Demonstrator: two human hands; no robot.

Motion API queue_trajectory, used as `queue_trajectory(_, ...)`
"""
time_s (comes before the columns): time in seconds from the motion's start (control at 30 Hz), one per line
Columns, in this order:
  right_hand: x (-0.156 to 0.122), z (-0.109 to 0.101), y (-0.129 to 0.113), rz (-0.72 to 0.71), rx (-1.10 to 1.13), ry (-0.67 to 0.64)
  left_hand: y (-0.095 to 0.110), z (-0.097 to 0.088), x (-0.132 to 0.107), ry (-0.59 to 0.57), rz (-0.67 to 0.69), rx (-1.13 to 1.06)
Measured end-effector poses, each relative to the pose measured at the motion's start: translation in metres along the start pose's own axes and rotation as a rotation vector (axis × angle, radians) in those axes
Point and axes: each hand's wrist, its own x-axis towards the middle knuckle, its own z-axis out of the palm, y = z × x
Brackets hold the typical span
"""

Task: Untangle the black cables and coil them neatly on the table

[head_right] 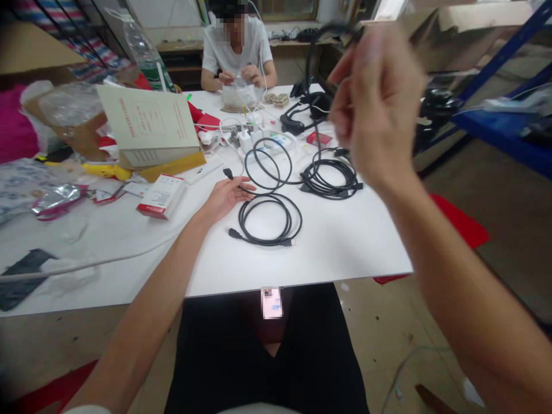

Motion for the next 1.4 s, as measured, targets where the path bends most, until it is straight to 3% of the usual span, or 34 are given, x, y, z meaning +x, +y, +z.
queue_trajectory(0.03,-0.01,0.023,0.004,-0.07,0.053,-0.032,0.0,0.0,0.0,-0.001,-0.001,-0.001)
queue_trajectory(0.2,-0.053,0.118,0.048,-0.152,-0.113,-0.507,0.0,-0.001,0.001,-0.04,0.015,-0.014)
queue_trajectory(0.27,-0.064,0.14,0.064,-0.137,-0.17,-0.608,0.0,-0.001,0.001,-0.059,0.038,-0.014)
queue_trajectory(0.37,-0.075,0.156,0.076,-0.094,-0.226,-0.667,0.001,-0.001,0.0,-0.051,0.047,0.029)
queue_trajectory(0.53,-0.084,0.155,0.081,-0.151,-0.259,-0.631,-0.002,0.004,0.0,-0.074,0.074,0.082)
queue_trajectory(0.67,-0.087,0.153,0.087,-0.11,-0.306,-0.62,-0.004,0.008,-0.003,-0.116,0.111,0.137)
queue_trajectory(0.9,-0.08,0.136,0.085,-0.029,-0.32,-0.312,-0.005,0.007,-0.006,-0.218,0.194,0.322)
queue_trajectory(1.0,-0.083,0.123,0.07,-0.042,-0.331,-0.295,-0.007,0.003,-0.004,-0.241,0.167,0.316)
queue_trajectory(1.1,-0.1,0.111,0.049,-0.074,-0.396,-0.394,-0.011,0.0,-0.001,-0.199,0.174,0.285)
queue_trajectory(1.2,-0.128,0.103,0.031,-0.137,-0.481,-0.594,-0.015,-0.001,0.003,-0.14,0.187,0.26)
queue_trajectory(1.3,-0.151,0.098,0.022,-0.212,-0.514,-0.822,-0.014,0.002,0.004,-0.082,0.128,0.167)
queue_trajectory(1.4,-0.158,0.097,0.02,-0.275,-0.485,-0.949,-0.008,0.007,0.0,-0.07,0.088,0.156)
